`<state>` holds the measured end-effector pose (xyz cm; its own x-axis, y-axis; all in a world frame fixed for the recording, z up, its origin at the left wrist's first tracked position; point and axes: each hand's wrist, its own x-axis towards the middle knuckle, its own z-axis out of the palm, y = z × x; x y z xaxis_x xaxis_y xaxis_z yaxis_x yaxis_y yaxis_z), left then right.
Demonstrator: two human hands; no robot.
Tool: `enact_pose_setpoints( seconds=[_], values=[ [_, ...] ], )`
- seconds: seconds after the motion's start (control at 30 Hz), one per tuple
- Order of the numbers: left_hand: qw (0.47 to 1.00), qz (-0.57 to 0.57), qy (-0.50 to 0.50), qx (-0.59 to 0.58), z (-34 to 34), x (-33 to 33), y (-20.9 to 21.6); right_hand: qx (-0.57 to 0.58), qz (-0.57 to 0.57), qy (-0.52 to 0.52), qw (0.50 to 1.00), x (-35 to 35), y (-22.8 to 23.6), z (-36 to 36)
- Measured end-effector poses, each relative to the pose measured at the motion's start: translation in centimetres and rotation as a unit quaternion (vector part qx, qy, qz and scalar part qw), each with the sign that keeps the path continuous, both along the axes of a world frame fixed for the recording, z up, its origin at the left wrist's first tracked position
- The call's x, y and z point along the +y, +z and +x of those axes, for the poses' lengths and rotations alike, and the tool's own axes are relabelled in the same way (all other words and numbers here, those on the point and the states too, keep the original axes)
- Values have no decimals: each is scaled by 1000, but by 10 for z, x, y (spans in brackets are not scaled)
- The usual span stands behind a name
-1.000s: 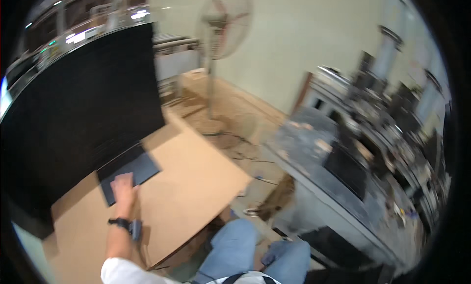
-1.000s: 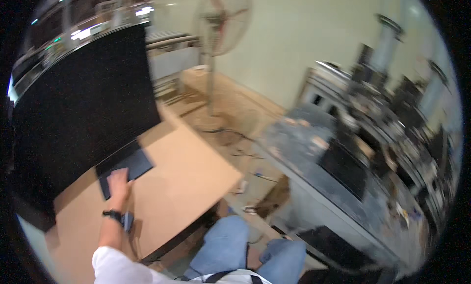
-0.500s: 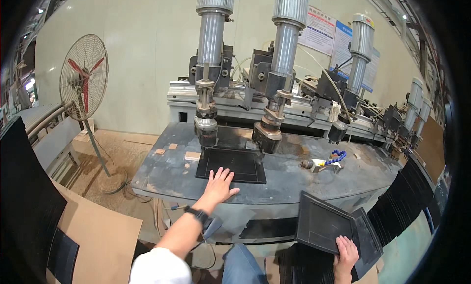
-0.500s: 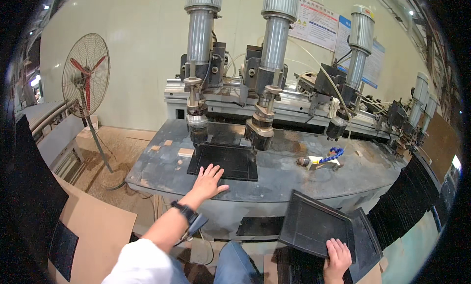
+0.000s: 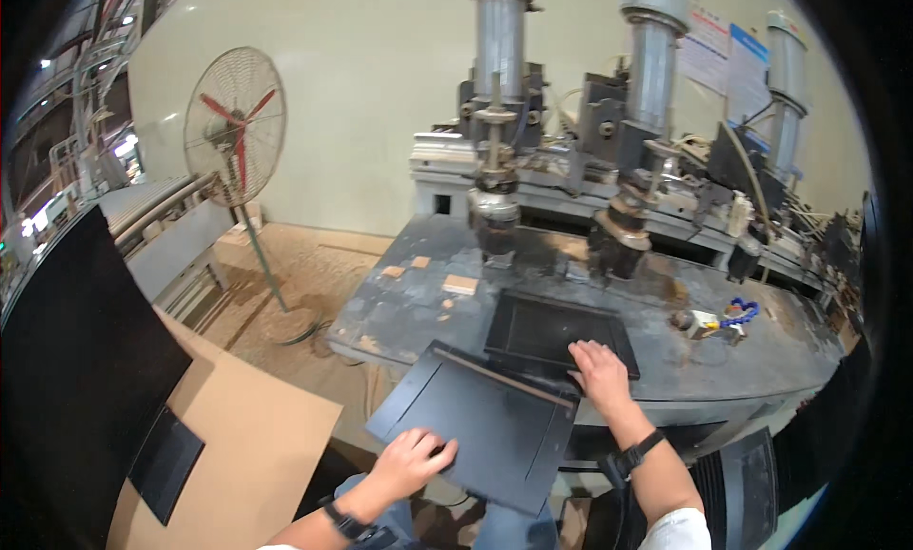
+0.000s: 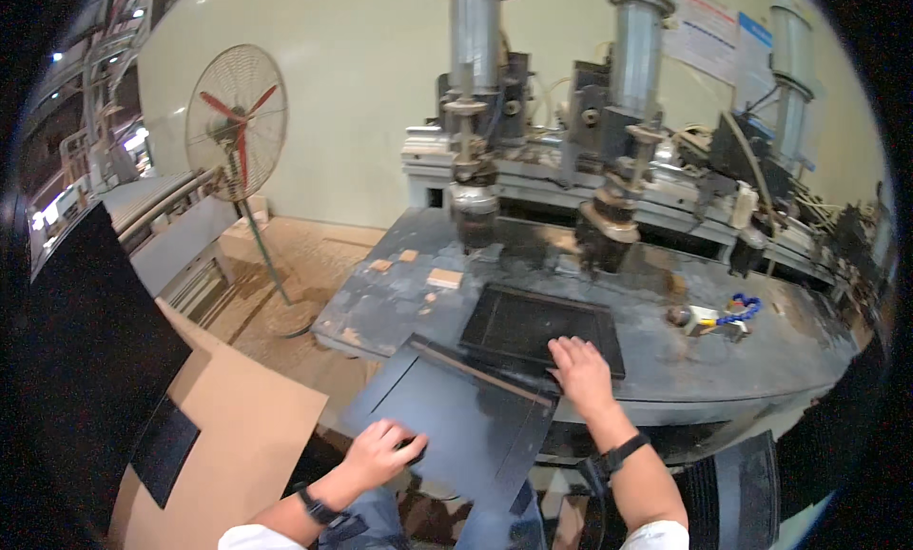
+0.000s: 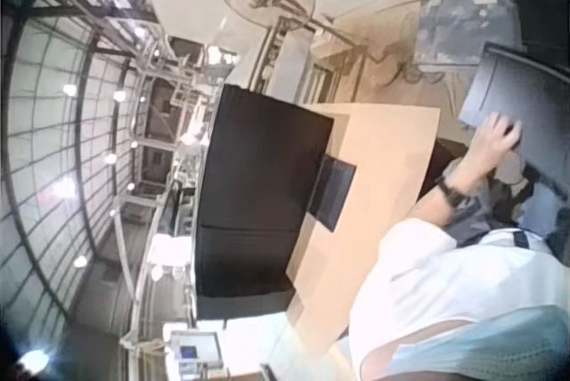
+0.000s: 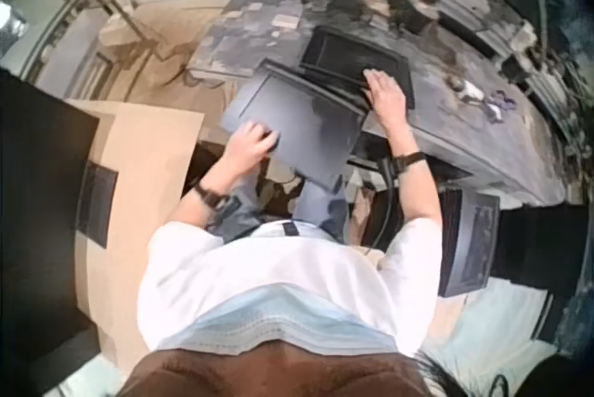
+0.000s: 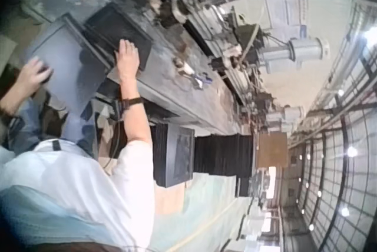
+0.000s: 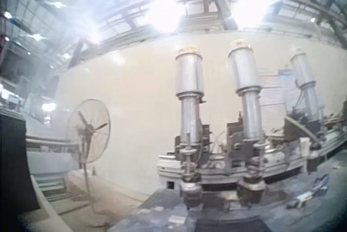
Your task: The person moves a stack of black panels to the side, then repeatedly places individual panels onto a machine bed for processing before stacking them on a table.
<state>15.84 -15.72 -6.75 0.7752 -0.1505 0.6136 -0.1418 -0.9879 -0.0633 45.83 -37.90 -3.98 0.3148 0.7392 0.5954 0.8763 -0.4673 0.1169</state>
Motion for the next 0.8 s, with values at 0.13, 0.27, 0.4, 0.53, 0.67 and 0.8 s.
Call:
enact_pose_setpoints(
  seconds=[0.13,0.27,0.4,0.53,0.67,0.8],
  values=[
    [995,19,91,-23,-123,19,37,149,-23,43,988,33,-18,49],
    [940,27,341,17,-245,40,49,178,-30,17,984,51,-22,68],
    [840,51,541,-2,-352,86,17,174,-54,-23,983,53,-28,70],
    [735,4,678,28,-420,144,-23,156,-50,-35,986,60,-18,51],
    [703,-10,702,113,-439,173,-55,135,-3,-62,989,-9,2,12],
    [701,-67,690,167,-448,181,-65,41,44,-146,988,-150,-1,-15]
  ],
)
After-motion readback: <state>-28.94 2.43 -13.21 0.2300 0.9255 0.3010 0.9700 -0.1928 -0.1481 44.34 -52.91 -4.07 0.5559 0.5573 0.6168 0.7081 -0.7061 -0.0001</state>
